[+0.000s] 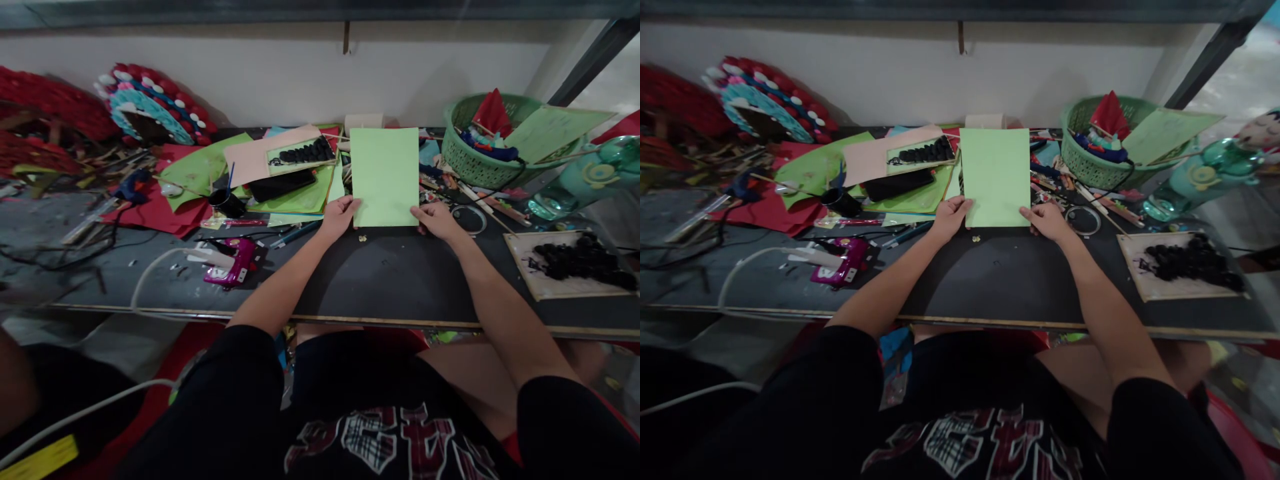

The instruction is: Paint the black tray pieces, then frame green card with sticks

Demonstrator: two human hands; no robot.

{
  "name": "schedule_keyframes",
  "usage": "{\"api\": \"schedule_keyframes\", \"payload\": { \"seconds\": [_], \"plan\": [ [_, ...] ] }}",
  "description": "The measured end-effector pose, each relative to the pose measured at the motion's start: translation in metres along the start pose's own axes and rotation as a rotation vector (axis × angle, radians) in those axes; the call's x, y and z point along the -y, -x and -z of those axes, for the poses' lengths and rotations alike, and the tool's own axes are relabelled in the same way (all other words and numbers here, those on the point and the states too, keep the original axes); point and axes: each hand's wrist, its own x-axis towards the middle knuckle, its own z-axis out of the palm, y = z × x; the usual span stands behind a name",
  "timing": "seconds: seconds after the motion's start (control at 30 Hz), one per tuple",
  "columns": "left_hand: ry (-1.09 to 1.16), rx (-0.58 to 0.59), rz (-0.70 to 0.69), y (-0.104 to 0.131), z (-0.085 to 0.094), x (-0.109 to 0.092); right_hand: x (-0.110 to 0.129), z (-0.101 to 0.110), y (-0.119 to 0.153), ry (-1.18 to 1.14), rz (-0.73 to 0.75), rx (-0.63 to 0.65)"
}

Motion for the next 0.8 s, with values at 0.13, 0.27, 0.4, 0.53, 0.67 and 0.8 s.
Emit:
{"api": "schedule_keyframes", "payload": {
  "seconds": [0.13,0.27,0.4,0.53,0.67,0.8],
  "plan": [
    [-0.031,0.025,0.016,0.0,-0.0002,-0.0001,-0.0004,0.0019,-0.0004,0.14,0.061,-0.051],
    [-0.049,0.045,0.036,0.0004,0.0,-0.0008,0.0038,0.0043,-0.0002,0.119,0.042,-0.014],
    [-0.049,0.023,0.034,0.0,0.0003,-0.0007,0.0066,0.0036,0.0012,0.108,0.032,0.004],
    [-0.048,-0.001,0.023,-0.0008,0.001,-0.0006,0.005,0.0015,0.0023,0.083,-0.015,0.058],
    [-0.065,0.006,0.041,-0.0015,0.0009,-0.0002,0.0018,0.0009,0.0008,0.084,0.012,0.047],
    [-0.07,0.028,0.052,-0.0014,0.0003,-0.0008,-0.0025,-0.0012,-0.0022,0.078,0.035,-0.008]
  ]
}}
